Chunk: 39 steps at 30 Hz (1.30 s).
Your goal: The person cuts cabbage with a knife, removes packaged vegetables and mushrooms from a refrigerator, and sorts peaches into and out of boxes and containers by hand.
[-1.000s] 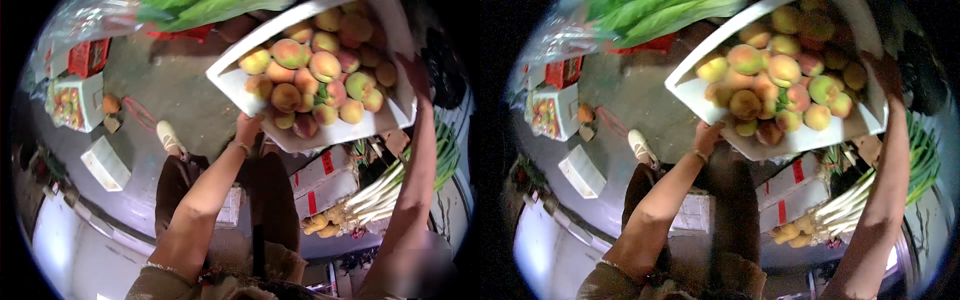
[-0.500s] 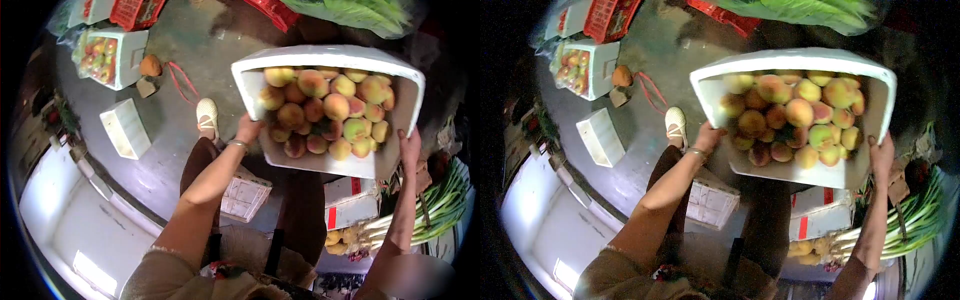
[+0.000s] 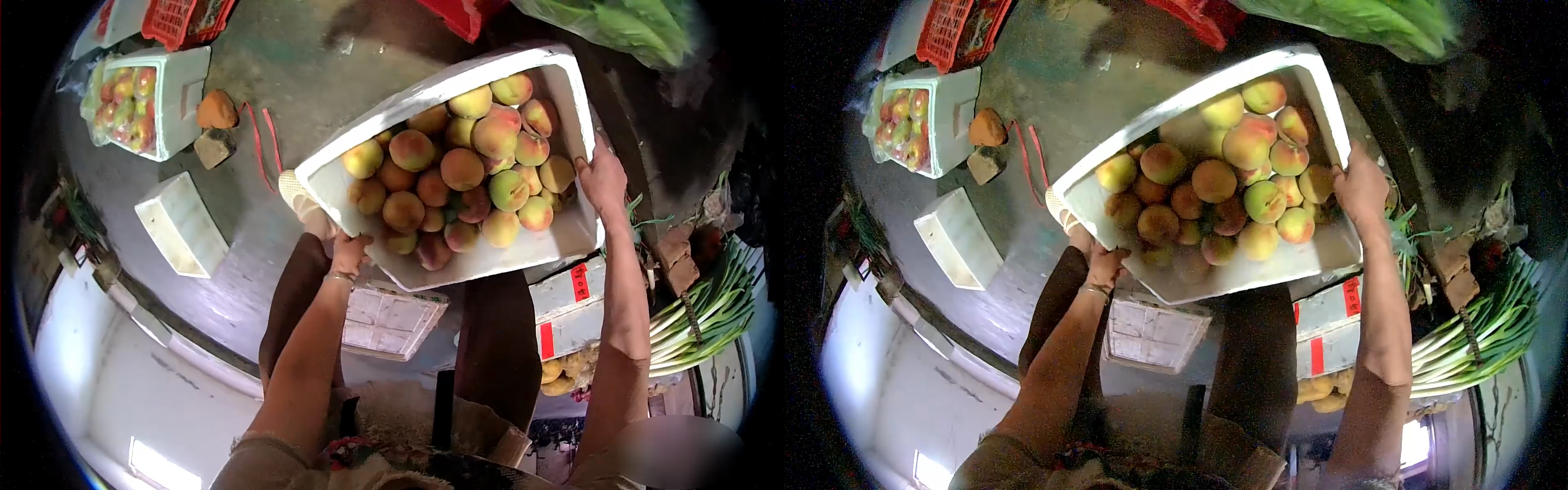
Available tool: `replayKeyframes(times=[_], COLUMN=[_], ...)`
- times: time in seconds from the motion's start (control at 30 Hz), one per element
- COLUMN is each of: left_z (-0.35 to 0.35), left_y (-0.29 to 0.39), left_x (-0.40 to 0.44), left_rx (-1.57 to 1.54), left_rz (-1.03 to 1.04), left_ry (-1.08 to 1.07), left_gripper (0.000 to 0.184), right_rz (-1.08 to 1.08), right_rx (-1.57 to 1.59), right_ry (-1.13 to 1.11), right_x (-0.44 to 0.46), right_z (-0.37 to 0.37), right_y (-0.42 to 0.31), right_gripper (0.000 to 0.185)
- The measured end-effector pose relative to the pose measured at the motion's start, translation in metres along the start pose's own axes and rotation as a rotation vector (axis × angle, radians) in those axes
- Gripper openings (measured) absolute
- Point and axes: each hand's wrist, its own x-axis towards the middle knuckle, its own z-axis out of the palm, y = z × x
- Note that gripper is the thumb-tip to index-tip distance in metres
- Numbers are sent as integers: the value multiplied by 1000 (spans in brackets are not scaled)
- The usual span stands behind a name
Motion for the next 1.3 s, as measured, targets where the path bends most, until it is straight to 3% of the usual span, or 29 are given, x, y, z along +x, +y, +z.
replayKeyframes(times=[0.07, 0.2, 0.23, 0.33, 0.37, 0.47, 0.53, 0.7, 0.77, 0.87, 1.0, 1.07, 1.17, 1.27, 1.3], left_z=[-10, -17, -23, -24, -33, -26, -31, -33, -29, -19, -7, -2, 2, 10, 1], left_y=[-22, -51, -55, -70, -98, -117, -124, -118, -124, -96, -75, -65, -50, -87, -34], left_x=[8, 1, 0, -8, 5, 6, 5, 6, 12, 1, -6, -7, -11, 13, -15], left_rx=[54, -183, -287, -423, -388, -664, -707, -595, -721, -679, -731, -725, -708, -689, -573], left_rz=[-30, -96, -227, -274, -179, -138, -191, -293, -298, -310, -238, -237, -226, -237, -286], left_ry=[-3, 30, 84, 208, 64, 200, 172, 65, -8, -9, -82, -69, -45, -67, -50], left_gripper=[26, 34, 40, 37, 38, 37, 39, 49, 55, 39, 41, 47, 45, 44, 51], right_rz=[1, -65, -86, -162, -209, -159, -217, -181, -264, -386, -409, -288, -288, -280, -218], right_rx=[-19, -140, -125, -130, -149, -184, -196, -261, -296, -268, -276, -206, -86, 30, 203], right_ry=[-15, -36, -30, -29, -18, -75, -22, -35, -21, 58, 52, -68, -121, -162, -147], right_x=[2, 1, -1, -14, -15, -9, -5, 2, 15, 39, 84, 112, 138, 135, 129], right_z=[1, 11, 15, 24, 26, 32, 33, 1, -11, -25, -19, 1, 15, 21, 19], right_y=[-16, -43, -52, -82, -91, -113, -116, -161, -181, -215, -227, -213, -200, -194, -197], right_gripper=[48, 54, 55, 52, 48, 42, 39, 45, 44, 41, 37, 40, 52, 59, 61])
